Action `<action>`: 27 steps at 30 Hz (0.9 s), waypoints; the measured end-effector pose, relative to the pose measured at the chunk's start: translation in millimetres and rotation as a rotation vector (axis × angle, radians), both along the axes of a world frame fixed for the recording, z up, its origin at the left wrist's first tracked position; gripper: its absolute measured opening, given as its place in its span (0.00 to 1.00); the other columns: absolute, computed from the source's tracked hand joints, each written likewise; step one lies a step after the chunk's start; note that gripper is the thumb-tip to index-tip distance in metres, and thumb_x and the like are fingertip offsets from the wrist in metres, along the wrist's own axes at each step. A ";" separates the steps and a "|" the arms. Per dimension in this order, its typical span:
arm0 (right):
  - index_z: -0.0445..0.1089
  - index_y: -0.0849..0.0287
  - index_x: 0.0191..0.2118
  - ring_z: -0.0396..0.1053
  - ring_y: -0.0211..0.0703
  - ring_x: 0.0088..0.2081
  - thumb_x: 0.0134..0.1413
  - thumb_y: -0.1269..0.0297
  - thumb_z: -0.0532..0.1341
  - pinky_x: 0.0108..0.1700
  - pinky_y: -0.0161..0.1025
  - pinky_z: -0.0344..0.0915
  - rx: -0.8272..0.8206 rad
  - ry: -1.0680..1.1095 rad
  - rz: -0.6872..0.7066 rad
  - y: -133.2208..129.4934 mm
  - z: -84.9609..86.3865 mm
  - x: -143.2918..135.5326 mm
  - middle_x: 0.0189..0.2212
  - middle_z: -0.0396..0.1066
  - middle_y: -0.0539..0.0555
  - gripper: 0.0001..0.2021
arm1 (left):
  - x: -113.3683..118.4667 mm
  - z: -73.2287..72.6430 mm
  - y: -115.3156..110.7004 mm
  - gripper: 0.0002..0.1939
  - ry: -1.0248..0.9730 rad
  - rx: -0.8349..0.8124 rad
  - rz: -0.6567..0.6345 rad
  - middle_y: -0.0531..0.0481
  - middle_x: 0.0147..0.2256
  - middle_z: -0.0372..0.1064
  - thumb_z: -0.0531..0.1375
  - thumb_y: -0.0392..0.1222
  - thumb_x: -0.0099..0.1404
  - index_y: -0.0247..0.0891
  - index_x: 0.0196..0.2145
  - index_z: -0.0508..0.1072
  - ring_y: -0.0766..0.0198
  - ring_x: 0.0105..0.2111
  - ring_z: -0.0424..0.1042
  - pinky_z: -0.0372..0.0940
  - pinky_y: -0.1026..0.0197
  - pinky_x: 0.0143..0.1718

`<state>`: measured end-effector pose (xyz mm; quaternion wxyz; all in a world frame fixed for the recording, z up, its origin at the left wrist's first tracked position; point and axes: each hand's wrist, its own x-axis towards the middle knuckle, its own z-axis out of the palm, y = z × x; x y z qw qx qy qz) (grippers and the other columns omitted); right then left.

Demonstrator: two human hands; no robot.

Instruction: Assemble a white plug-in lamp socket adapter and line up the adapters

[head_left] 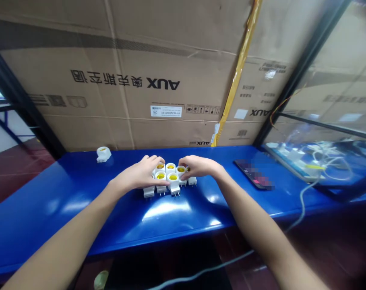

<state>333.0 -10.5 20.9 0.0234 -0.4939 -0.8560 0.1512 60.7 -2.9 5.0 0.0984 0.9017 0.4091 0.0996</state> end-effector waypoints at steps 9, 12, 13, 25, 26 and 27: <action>0.79 0.58 0.49 0.74 0.47 0.41 0.55 0.60 0.76 0.37 0.37 0.60 -0.029 0.022 0.045 2.0 -0.4 4.7 0.43 0.80 0.54 0.18 | -1.6 -1.1 2.4 0.44 0.015 0.012 0.000 0.40 0.58 0.77 0.64 0.80 0.59 0.46 0.61 0.75 0.39 0.57 0.71 0.67 0.49 0.50; 0.79 0.57 0.49 0.75 0.47 0.42 0.54 0.59 0.77 0.37 0.37 0.61 -0.027 0.026 0.050 1.6 -0.4 4.1 0.43 0.81 0.54 0.18 | -0.9 0.4 0.5 0.45 0.006 0.000 0.010 0.40 0.59 0.77 0.64 0.80 0.59 0.46 0.62 0.75 0.38 0.58 0.72 0.68 0.49 0.52; 0.79 0.57 0.49 0.75 0.47 0.42 0.54 0.58 0.77 0.37 0.37 0.62 -0.030 0.035 0.048 1.5 -0.6 4.6 0.44 0.81 0.54 0.19 | -1.0 1.0 -0.2 0.45 0.003 -0.005 0.010 0.40 0.59 0.77 0.65 0.80 0.58 0.45 0.62 0.75 0.38 0.58 0.72 0.68 0.48 0.53; 0.73 0.58 0.30 0.69 0.42 0.29 0.73 0.40 0.56 0.35 0.39 0.64 0.143 0.565 -0.316 42.9 -29.5 43.4 0.27 0.75 0.54 0.28 | -29.4 6.7 36.0 0.29 -0.580 0.310 0.354 0.48 0.27 0.76 0.52 0.60 0.78 0.41 0.26 0.77 0.56 0.31 0.74 0.64 0.56 0.38; 0.69 0.57 0.26 0.67 0.42 0.28 0.74 0.44 0.56 0.36 0.40 0.63 0.238 0.582 -0.357 47.4 -36.9 41.7 0.24 0.71 0.53 0.27 | -33.0 2.5 41.3 0.29 -0.606 0.336 0.390 0.49 0.22 0.69 0.52 0.58 0.78 0.41 0.22 0.72 0.58 0.27 0.70 0.61 0.56 0.35; 0.66 0.56 0.24 0.64 0.42 0.29 0.73 0.47 0.57 0.36 0.40 0.62 0.269 0.590 -0.379 50.9 -44.5 39.1 0.23 0.68 0.52 0.27 | -36.4 -2.7 46.3 0.29 -0.620 0.369 0.417 0.51 0.19 0.62 0.53 0.56 0.77 0.42 0.19 0.66 0.60 0.25 0.65 0.57 0.56 0.33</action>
